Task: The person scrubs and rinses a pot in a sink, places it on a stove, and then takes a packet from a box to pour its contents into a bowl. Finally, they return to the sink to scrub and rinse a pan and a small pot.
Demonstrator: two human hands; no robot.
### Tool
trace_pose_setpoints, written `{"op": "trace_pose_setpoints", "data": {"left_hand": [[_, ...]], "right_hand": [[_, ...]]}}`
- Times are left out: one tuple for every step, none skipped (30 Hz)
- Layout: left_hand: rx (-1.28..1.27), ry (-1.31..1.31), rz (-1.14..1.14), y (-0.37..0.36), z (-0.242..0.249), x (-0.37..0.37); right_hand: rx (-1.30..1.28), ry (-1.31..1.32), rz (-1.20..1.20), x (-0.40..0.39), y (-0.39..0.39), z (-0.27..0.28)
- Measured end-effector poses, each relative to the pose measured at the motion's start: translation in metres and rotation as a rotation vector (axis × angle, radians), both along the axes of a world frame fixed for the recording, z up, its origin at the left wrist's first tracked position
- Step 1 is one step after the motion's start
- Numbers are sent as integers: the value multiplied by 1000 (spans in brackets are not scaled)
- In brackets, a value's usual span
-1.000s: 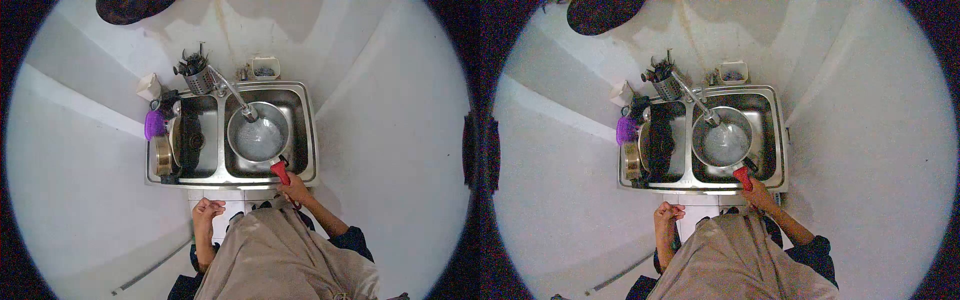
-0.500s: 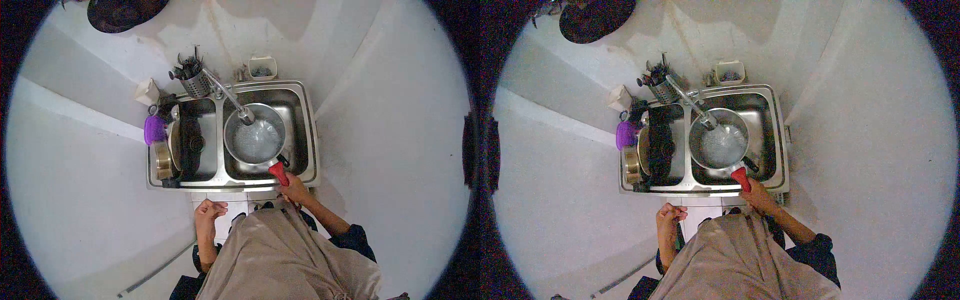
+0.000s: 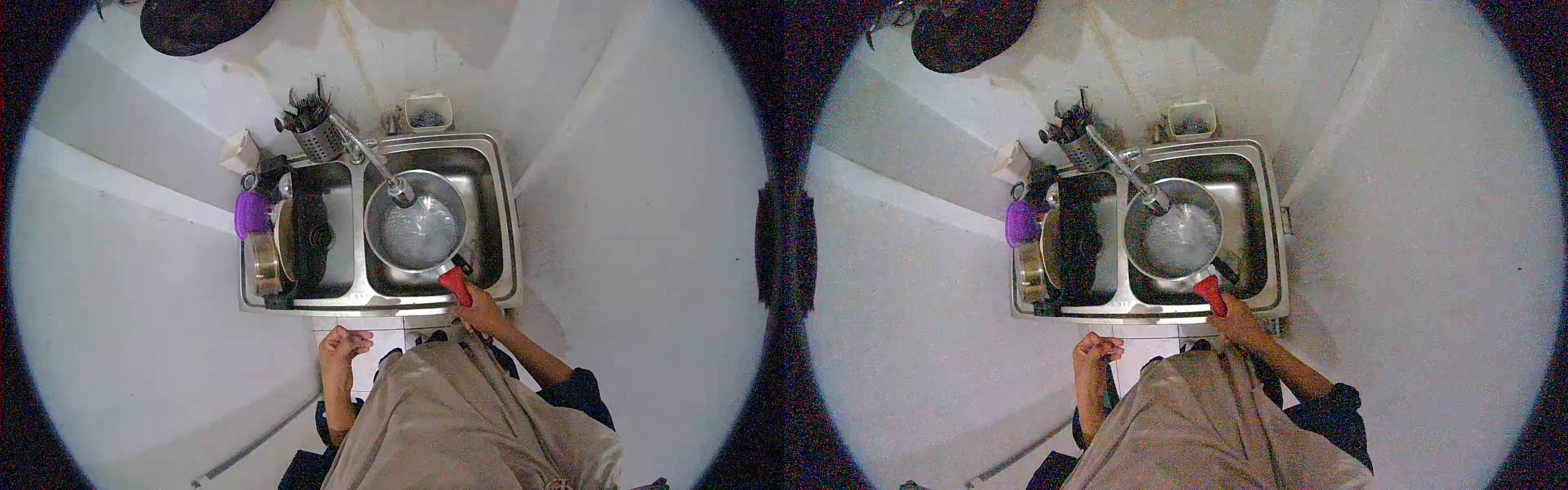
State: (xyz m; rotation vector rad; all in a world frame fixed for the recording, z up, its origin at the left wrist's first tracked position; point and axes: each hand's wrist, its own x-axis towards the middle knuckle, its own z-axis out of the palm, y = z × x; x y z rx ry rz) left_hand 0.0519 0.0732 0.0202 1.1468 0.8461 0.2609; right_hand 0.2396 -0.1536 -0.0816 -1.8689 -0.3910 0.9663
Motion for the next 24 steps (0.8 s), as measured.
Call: {"op": "trace_pose_setpoints", "data": {"left_hand": [[0, -2, 0, 0, 0, 0], [1, -2, -3, 0, -1, 0], [3, -1, -6, 1, -1, 0], [4, 0, -9, 1, -2, 0], [2, -2, -4, 0, -2, 0], [-1, -4, 0, 0, -2, 1], [-3, -5, 5, -1, -1, 1], [-3, -3, 0, 0, -2, 1], [-3, -1, -5, 0, -3, 1], [-1, 1, -10, 1, -3, 1], [-9, 2, -2, 1, -3, 2], [-16, 4, 7, -1, -1, 2], [-23, 6, 15, -2, 0, 3], [-26, 10, 17, -2, 1, 4], [-28, 16, 19, -2, 3, 5], [-30, 21, 20, -2, 4, 6], [-37, 22, 23, -2, 5, 6], [-44, 23, 26, -2, 5, 7], [-50, 23, 29, -2, 5, 7], [-50, 18, 29, -2, 5, 8], [-50, 13, 30, -1, 4, 8], [-50, 10, 31, -1, 4, 8], [-42, 14, 27, -2, 5, 8], [-35, 18, 23, -2, 6, 9]], "right_hand": [[1, 28, -8, 0, 1, 4], [-9, 42, -4, 1, 1, 9], [-19, 56, -1, 1, 2, 15], [-29, 71, 3, 2, 2, 18], [-25, 53, 3, 2, 2, 17], [-22, 36, 4, 2, 2, 17], [-18, 19, 4, 2, 2, 16], [-12, 24, 6, 1, 2, 16], [-4, 28, 6, 1, 1, 15], [4, 32, 7, 1, 1, 15], [-9, 29, 4, 2, 1, 14], [-22, 27, 1, 3, 1, 14], [-35, 24, -2, 3, 2, 15], [-40, 37, -1, 4, 2, 17], [-46, 51, 1, 5, 4, 25], [-52, 63, 1, 6, 4, 30], [-56, 52, 7, 6, 4, 32], [-60, 41, 13, 6, 4, 33], [-64, 27, 19, 6, 5, 34], [-61, 18, 14, 6, 5, 34], [-58, 8, 10, 6, 5, 33], [-56, 0, 6, 5, 5, 32], [-41, -15, 3, 4, 4, 29], [-27, -30, 0, 4, 4, 25]]}}
